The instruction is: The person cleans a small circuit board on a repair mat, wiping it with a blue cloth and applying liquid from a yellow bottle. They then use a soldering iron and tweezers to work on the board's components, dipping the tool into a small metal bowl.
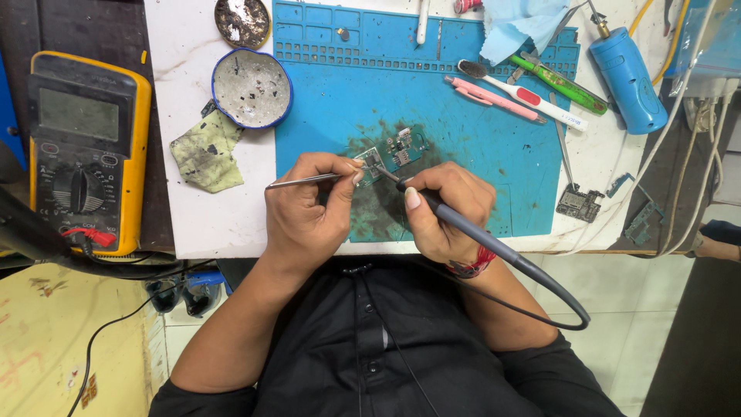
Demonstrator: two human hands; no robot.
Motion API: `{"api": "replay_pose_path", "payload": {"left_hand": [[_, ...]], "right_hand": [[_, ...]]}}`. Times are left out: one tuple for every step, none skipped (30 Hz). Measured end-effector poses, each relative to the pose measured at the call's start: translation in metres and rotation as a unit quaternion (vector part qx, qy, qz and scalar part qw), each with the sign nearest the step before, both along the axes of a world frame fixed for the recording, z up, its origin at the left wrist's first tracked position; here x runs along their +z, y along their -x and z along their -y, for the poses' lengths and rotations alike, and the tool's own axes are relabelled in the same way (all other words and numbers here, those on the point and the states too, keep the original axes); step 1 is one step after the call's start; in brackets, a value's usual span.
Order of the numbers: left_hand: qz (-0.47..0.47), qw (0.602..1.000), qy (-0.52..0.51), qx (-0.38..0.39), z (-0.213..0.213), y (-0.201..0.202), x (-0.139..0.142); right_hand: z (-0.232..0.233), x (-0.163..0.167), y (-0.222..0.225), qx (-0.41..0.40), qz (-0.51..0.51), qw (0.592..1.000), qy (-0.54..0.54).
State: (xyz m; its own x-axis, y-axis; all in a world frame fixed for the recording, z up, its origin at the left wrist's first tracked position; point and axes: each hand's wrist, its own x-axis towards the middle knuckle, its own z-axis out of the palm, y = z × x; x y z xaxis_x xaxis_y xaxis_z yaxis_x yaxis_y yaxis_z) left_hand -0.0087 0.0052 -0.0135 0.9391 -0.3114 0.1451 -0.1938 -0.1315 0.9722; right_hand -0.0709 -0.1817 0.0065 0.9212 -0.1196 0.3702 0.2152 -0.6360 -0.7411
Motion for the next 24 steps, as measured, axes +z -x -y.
{"api": "replay_pose_path", "payload": {"left_hand": [[-0.001,1.000,-0.001,0.000,-0.0001,0.0003,0.0000],[-0.001,1.000,0.000,0.000,-0.0001,0.0003,0.0000],[-0.001,1.000,0.001,0.000,0.0001,0.0003,-0.0001],[0.000,1.000,0.002,0.000,0.0001,0.0002,-0.0002],[0.002,1.000,0.002,0.000,0.0002,0.0003,-0.0003],[0.004,1.000,0.001,0.001,0.0003,0.0003,-0.0003],[0.006,1.000,0.001,0.001,0.0003,0.0004,-0.0003],[0.003,1.000,0.000,0.001,0.0002,0.0004,-0.0004],[0.001,1.000,0.000,0.001,0.0002,0.0004,-0.0004],[-0.002,1.000,-0.001,0.001,0.0002,0.0004,-0.0004],[-0.001,1.000,0.001,0.000,0.0001,0.0004,-0.0004],[-0.001,1.000,0.002,0.000,0.0001,0.0003,-0.0004],[-0.001,1.000,0.003,0.000,0.0000,0.0003,-0.0004],[-0.001,1.000,0.002,0.000,-0.0001,0.0003,-0.0003],[-0.002,1.000,0.001,-0.001,-0.0001,0.0004,-0.0003],[-0.002,1.000,0.001,-0.001,0.0000,0.0002,-0.0004],[-0.002,1.000,0.001,0.000,0.0002,0.0001,-0.0004],[-0.002,1.000,0.000,0.000,0.0003,0.0002,-0.0004],[-0.003,1.000,0.000,0.001,0.0003,0.0004,-0.0004],[-0.003,1.000,-0.001,0.001,0.0003,0.0004,-0.0004],[-0.002,1.000,-0.001,0.001,0.0004,0.0005,-0.0004],[-0.001,1.000,-0.001,0.001,0.0005,0.0004,-0.0004],[0.000,1.000,0.000,0.000,0.0006,0.0001,-0.0004],[0.001,1.000,0.001,0.000,0.0005,0.0000,-0.0003]], "right_hand": [[-0.0001,0.0001,0.0001,0.000,0.001,1.000,-0.001],[-0.0001,0.0001,0.0002,0.001,0.000,1.000,-0.001],[0.0000,0.0001,0.0003,0.002,-0.001,1.000,-0.001],[0.0000,0.0001,0.0003,0.004,-0.002,1.000,-0.001],[0.0000,0.0000,0.0003,0.002,0.000,1.000,0.001],[0.0000,-0.0001,0.0003,0.001,0.001,1.000,0.003],[0.0000,-0.0002,0.0003,0.000,0.003,1.000,0.004],[0.0000,-0.0003,0.0003,0.002,0.002,1.000,0.003],[0.0001,-0.0003,0.0004,0.003,0.002,1.000,0.002],[0.0002,-0.0003,0.0004,0.004,0.002,1.000,0.001],[0.0003,-0.0003,0.0005,0.003,0.001,1.000,0.002],[0.0004,-0.0004,0.0005,0.003,0.001,1.000,0.003],[0.0005,-0.0004,0.0005,0.002,0.001,1.000,0.003],[0.0005,-0.0004,0.0005,0.004,0.001,1.000,0.002],[0.0005,-0.0004,0.0006,0.005,0.002,1.000,0.001],[0.0005,-0.0005,0.0005,0.007,0.003,1.000,0.000],[0.0006,-0.0005,0.0004,0.005,0.003,1.000,0.001],[0.0005,-0.0005,0.0004,0.004,0.003,1.000,0.001],[0.0004,-0.0006,0.0005,0.002,0.003,1.000,0.001],[0.0005,-0.0006,0.0004,0.004,0.002,1.000,0.001],[0.0006,-0.0006,0.0004,0.005,0.001,1.000,0.001],[0.0007,-0.0006,0.0002,0.007,0.000,1.000,0.001],[0.0008,-0.0006,0.0001,0.006,0.002,1.000,0.002],[0.0008,-0.0005,0.0000,0.005,0.003,1.000,0.004]]}}
